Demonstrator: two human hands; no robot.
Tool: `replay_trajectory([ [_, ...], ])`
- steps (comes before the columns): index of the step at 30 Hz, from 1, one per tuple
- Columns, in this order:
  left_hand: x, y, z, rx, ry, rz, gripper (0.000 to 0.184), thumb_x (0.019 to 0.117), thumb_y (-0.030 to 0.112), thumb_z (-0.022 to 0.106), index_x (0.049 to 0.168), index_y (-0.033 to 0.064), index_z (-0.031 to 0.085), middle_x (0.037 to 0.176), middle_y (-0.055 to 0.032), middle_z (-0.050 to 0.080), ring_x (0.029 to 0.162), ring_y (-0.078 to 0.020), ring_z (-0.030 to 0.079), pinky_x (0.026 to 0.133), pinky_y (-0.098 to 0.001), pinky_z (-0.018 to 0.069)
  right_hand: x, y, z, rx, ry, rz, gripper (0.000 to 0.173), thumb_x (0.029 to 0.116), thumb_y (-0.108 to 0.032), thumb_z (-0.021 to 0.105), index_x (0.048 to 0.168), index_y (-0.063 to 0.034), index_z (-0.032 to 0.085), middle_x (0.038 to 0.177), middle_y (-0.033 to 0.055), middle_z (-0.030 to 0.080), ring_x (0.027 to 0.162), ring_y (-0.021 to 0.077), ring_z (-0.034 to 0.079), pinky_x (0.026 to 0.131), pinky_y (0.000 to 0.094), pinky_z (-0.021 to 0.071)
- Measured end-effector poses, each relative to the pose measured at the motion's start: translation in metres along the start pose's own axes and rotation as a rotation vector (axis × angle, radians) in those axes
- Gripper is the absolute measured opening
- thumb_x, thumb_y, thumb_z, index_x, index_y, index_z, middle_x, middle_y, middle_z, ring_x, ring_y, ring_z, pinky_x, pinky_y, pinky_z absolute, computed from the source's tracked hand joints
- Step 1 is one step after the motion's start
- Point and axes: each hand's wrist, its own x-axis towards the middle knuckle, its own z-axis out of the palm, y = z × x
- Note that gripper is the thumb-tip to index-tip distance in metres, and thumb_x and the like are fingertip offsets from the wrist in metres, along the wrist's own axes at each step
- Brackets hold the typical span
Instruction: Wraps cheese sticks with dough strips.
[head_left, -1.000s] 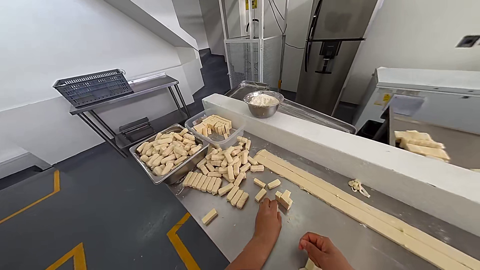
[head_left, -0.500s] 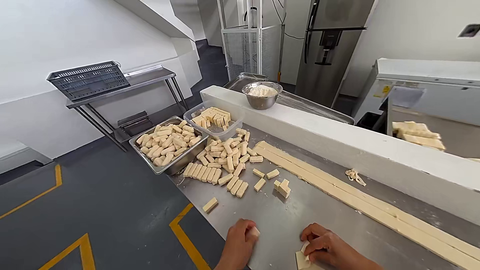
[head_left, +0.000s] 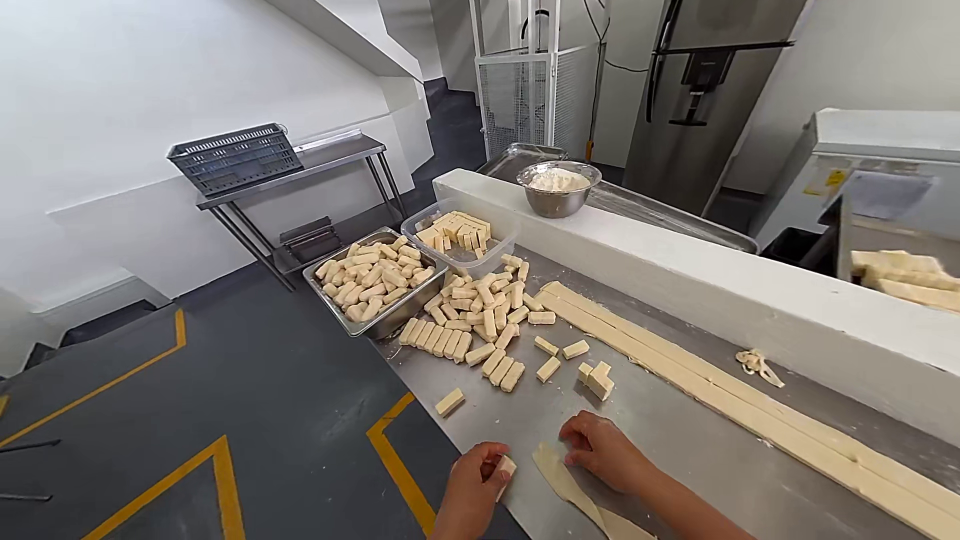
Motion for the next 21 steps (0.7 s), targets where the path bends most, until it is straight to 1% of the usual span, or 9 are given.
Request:
replay_trajectory([
  [4, 0.002, 0.004, 0.005, 0.064, -0.017, -0.021, 0.030, 0.0972, 0.008, 0.063, 0.126, -0.0017, 0.064, 0.117, -0.0190, 0.067, 0.100, -0.0257, 0.068, 0.093, -0.0426, 0.0551, 0.005, -0.018, 0.022, -0.052, 0.055, 0.139, 0.032, 0.0945, -0.025, 0.073, 0.117, -0.0022, 0.069, 0.110, 0.0183, 0.065, 0.107, 0.0340, 0.061, 0.096, 0.0490, 0.0480],
  [7, 0.000, 0.008, 0.007, 0.093, -0.046, -0.050, 0.031, 0.0974, 0.008, 0.063, 0.127, -0.0015, 0.064, 0.117, -0.0185, 0.067, 0.100, -0.0260, 0.068, 0.094, -0.0426, 0.0541, 0.006, -0.033, 0.031, -0.072, 0.044, 0.165, 0.023, 0.0983, -0.017, 0.065, 0.111, 0.0010, 0.070, 0.115, 0.0206, 0.062, 0.116, 0.0356, 0.058, 0.102, 0.0481, 0.0450],
  [11, -0.005, -0.001, 0.003, -0.029, 0.022, -0.035, 0.030, 0.0950, 0.005, 0.066, 0.124, -0.0024, 0.064, 0.112, -0.0165, 0.069, 0.096, -0.0220, 0.069, 0.090, -0.0390, 0.0563, -0.009, -0.050, 0.020, -0.007, 0.267, 0.131, 0.023, 0.1025, -0.014, 0.054, 0.114, 0.0048, 0.062, 0.114, 0.0227, 0.063, 0.099, 0.0339, 0.066, 0.089, 0.0472, 0.0528],
  [13, -0.007, -0.006, 0.001, -0.083, 0.073, -0.034, 0.029, 0.0946, 0.004, 0.066, 0.123, -0.0024, 0.064, 0.110, -0.0154, 0.069, 0.093, -0.0199, 0.069, 0.087, -0.0369, 0.0569, -0.013, -0.064, 0.026, -0.067, 0.396, 0.018, 0.023, 0.0993, -0.011, 0.058, 0.112, 0.0075, 0.064, 0.115, 0.0262, 0.064, 0.097, 0.0366, 0.069, 0.084, 0.0476, 0.0571],
  [15, -0.006, -0.010, 0.000, -0.115, 0.103, -0.040, 0.028, 0.0948, 0.003, 0.066, 0.122, -0.0026, 0.064, 0.110, -0.0153, 0.070, 0.091, -0.0191, 0.070, 0.086, -0.0363, 0.0575, -0.016, -0.079, 0.029, -0.031, 0.220, -0.059, 0.032, 0.0994, -0.015, 0.064, 0.123, 0.0063, 0.064, 0.129, 0.0275, 0.059, 0.107, 0.0369, 0.067, 0.093, 0.0464, 0.0564],
  [16, -0.005, -0.010, 0.000, -0.122, 0.115, -0.043, 0.028, 0.0948, 0.002, 0.066, 0.122, -0.0028, 0.064, 0.110, -0.0155, 0.070, 0.091, -0.0194, 0.070, 0.086, -0.0365, 0.0573, -0.015, -0.082, 0.029, 0.029, 0.133, -0.083, 0.033, 0.0997, -0.017, 0.066, 0.124, 0.0047, 0.065, 0.129, 0.0256, 0.059, 0.107, 0.0340, 0.066, 0.094, 0.0434, 0.0552],
  [17, -0.005, -0.010, -0.001, -0.118, 0.127, -0.049, 0.029, 0.0945, 0.002, 0.066, 0.123, -0.0030, 0.064, 0.110, -0.0158, 0.070, 0.092, -0.0199, 0.070, 0.086, -0.0367, 0.0574, -0.014, -0.079, 0.030, 0.099, 0.134, -0.119, 0.028, 0.0996, -0.017, 0.066, 0.118, 0.0036, 0.069, 0.121, 0.0229, 0.064, 0.101, 0.0298, 0.068, 0.091, 0.0395, 0.0567],
  [19, -0.005, -0.009, -0.004, -0.093, 0.140, -0.065, 0.034, 0.0945, 0.003, 0.067, 0.127, -0.0038, 0.062, 0.115, -0.0177, 0.069, 0.097, -0.0223, 0.070, 0.090, -0.0379, 0.0567, -0.008, -0.064, 0.026, 0.154, 0.252, -0.123, 0.020, 0.0991, -0.014, 0.064, 0.107, 0.0023, 0.073, 0.110, 0.0195, 0.068, 0.093, 0.0258, 0.070, 0.086, 0.0372, 0.0584],
  [21, -0.005, -0.011, -0.005, -0.074, 0.141, -0.076, 0.031, 0.0947, 0.004, 0.067, 0.125, -0.0032, 0.064, 0.114, -0.0171, 0.070, 0.097, -0.0219, 0.070, 0.090, -0.0381, 0.0569, 0.002, -0.047, 0.019, 0.103, 0.302, -0.034, 0.019, 0.0977, -0.014, 0.066, 0.106, 0.0016, 0.073, 0.106, 0.0190, 0.067, 0.093, 0.0260, 0.066, 0.087, 0.0377, 0.0549],
])
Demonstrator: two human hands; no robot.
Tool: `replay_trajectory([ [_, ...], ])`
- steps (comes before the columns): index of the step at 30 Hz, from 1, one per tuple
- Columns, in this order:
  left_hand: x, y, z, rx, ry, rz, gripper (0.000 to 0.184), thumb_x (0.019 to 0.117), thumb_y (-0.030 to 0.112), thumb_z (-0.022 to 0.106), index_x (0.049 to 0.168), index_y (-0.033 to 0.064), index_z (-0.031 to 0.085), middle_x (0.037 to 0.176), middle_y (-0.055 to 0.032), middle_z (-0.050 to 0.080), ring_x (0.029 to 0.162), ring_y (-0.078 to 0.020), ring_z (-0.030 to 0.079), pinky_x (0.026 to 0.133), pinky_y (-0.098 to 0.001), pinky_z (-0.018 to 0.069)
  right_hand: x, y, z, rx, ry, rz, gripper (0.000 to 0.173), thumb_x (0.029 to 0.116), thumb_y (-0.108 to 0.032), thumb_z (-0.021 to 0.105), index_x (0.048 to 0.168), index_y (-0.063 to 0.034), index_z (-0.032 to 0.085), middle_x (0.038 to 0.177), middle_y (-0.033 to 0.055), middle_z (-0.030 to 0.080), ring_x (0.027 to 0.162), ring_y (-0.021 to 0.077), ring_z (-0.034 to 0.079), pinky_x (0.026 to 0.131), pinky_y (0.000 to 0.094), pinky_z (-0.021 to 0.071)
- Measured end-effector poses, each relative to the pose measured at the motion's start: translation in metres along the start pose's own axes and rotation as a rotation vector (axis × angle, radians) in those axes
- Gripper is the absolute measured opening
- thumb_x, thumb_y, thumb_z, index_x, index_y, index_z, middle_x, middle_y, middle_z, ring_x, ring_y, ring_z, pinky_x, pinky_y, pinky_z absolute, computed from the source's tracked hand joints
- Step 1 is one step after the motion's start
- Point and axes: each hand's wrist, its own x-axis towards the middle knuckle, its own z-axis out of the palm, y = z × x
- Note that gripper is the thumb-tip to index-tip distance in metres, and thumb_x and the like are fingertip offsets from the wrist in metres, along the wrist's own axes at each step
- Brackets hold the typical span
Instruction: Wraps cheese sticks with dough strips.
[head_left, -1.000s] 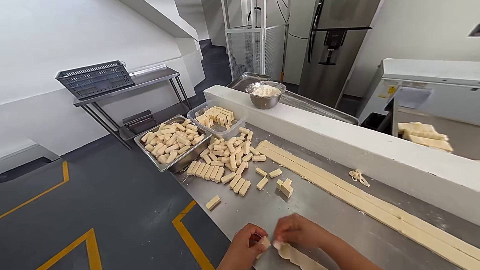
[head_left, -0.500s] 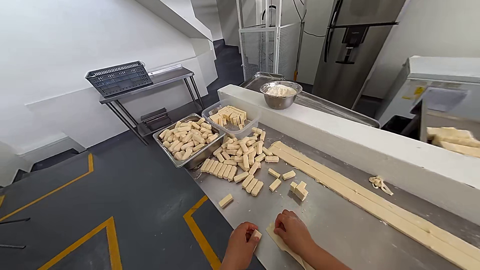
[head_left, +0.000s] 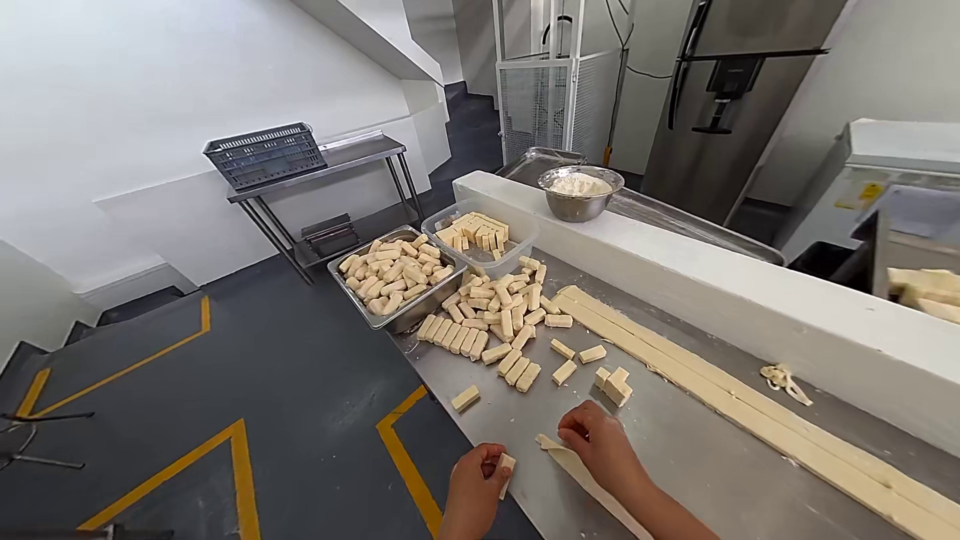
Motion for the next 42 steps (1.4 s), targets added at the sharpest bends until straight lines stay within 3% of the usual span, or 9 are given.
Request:
replay_trajectory([
  [6, 0.003, 0.006, 0.000, 0.056, -0.044, -0.002, 0.028, 0.0956, 0.005, 0.066, 0.123, -0.0016, 0.065, 0.112, -0.0154, 0.070, 0.095, -0.0205, 0.070, 0.090, -0.0374, 0.0563, 0.028, 0.012, 0.009, -0.147, -0.259, 0.148, 0.045, 0.0871, -0.020, 0.081, 0.124, -0.0007, 0.064, 0.119, 0.0205, 0.059, 0.105, 0.0330, 0.060, 0.094, 0.0459, 0.0499],
  [9, 0.002, 0.007, -0.001, 0.076, -0.049, -0.011, 0.029, 0.0960, 0.006, 0.066, 0.124, -0.0018, 0.065, 0.112, -0.0158, 0.070, 0.096, -0.0216, 0.070, 0.091, -0.0383, 0.0559, 0.036, 0.012, 0.008, -0.190, -0.308, 0.128, 0.026, 0.0900, -0.012, 0.076, 0.113, 0.0001, 0.070, 0.114, 0.0204, 0.062, 0.107, 0.0336, 0.060, 0.097, 0.0465, 0.0477],
  [14, -0.002, 0.009, 0.000, -0.026, -0.059, 0.097, 0.028, 0.0927, 0.004, 0.069, 0.120, -0.0029, 0.067, 0.117, -0.0177, 0.068, 0.100, -0.0229, 0.069, 0.092, -0.0386, 0.0571, 0.035, 0.023, 0.008, 0.098, -0.252, 0.051, 0.019, 0.0984, -0.013, 0.064, 0.111, 0.0018, 0.066, 0.104, 0.0160, 0.064, 0.094, 0.0251, 0.062, 0.089, 0.0414, 0.0500],
  [19, -0.006, 0.027, -0.002, -0.283, -0.247, 0.290, 0.023, 0.0874, 0.003, 0.069, 0.110, 0.0007, 0.073, 0.152, -0.0166, 0.047, 0.127, -0.0202, 0.059, 0.100, -0.0345, 0.0547, 0.020, 0.003, 0.005, 0.520, -0.328, 0.156, 0.008, 0.1011, -0.008, 0.061, 0.107, -0.0032, 0.057, 0.078, 0.0015, 0.066, 0.069, 0.0087, 0.066, 0.069, 0.0275, 0.0558],
  [24, 0.000, 0.034, -0.002, -0.241, -0.272, 0.222, 0.024, 0.0910, -0.001, 0.067, 0.114, -0.0027, 0.070, 0.118, -0.0105, 0.070, 0.103, -0.0130, 0.069, 0.094, -0.0309, 0.0569, 0.013, -0.011, 0.009, 0.537, -0.281, 0.236, 0.009, 0.1006, -0.009, 0.063, 0.106, -0.0034, 0.058, 0.077, 0.0012, 0.065, 0.068, 0.0080, 0.062, 0.068, 0.0268, 0.0521],
  [27, 0.001, 0.035, -0.002, -0.193, -0.206, 0.161, 0.029, 0.0919, 0.000, 0.068, 0.121, -0.0039, 0.067, 0.108, -0.0119, 0.073, 0.094, -0.0146, 0.072, 0.089, -0.0323, 0.0592, 0.013, -0.007, 0.015, 0.574, -0.328, 0.264, 0.012, 0.1055, -0.011, 0.053, 0.111, -0.0018, 0.058, 0.083, 0.0034, 0.063, 0.072, 0.0096, 0.063, 0.070, 0.0282, 0.0538],
  [33, 0.016, 0.029, -0.009, 0.146, 0.107, 0.078, 0.026, 0.0966, 0.010, 0.067, 0.120, 0.0000, 0.071, 0.112, -0.0131, 0.074, 0.104, -0.0215, 0.070, 0.099, -0.0396, 0.0535, 0.013, -0.005, 0.039, 0.821, -0.419, 0.470, 0.008, 0.1031, -0.001, 0.055, 0.111, 0.0008, 0.056, 0.088, 0.0098, 0.073, 0.077, 0.0184, 0.074, 0.073, 0.0325, 0.0622],
  [38, 0.055, -0.034, 0.019, 0.431, 0.736, 0.636, 0.016, 0.0922, -0.002, 0.064, 0.101, -0.0080, 0.076, 0.113, -0.0247, 0.072, 0.107, -0.0424, 0.070, 0.096, -0.0514, 0.0555, 0.002, 0.002, 0.048, 0.828, -0.375, 0.547, 0.003, 0.1039, -0.003, 0.056, 0.105, -0.0005, 0.057, 0.081, 0.0088, 0.073, 0.070, 0.0183, 0.074, 0.069, 0.0311, 0.0629],
  [42, 0.057, -0.063, 0.030, 0.468, 0.807, 0.907, 0.020, 0.0861, -0.005, 0.062, 0.096, -0.0040, 0.078, 0.107, -0.0181, 0.076, 0.103, -0.0377, 0.073, 0.097, -0.0544, 0.0547, -0.012, 0.012, 0.040, 0.744, -0.372, 0.525, 0.002, 0.1029, -0.003, 0.058, 0.103, -0.0011, 0.058, 0.079, 0.0070, 0.073, 0.068, 0.0167, 0.073, 0.068, 0.0305, 0.0622],
])
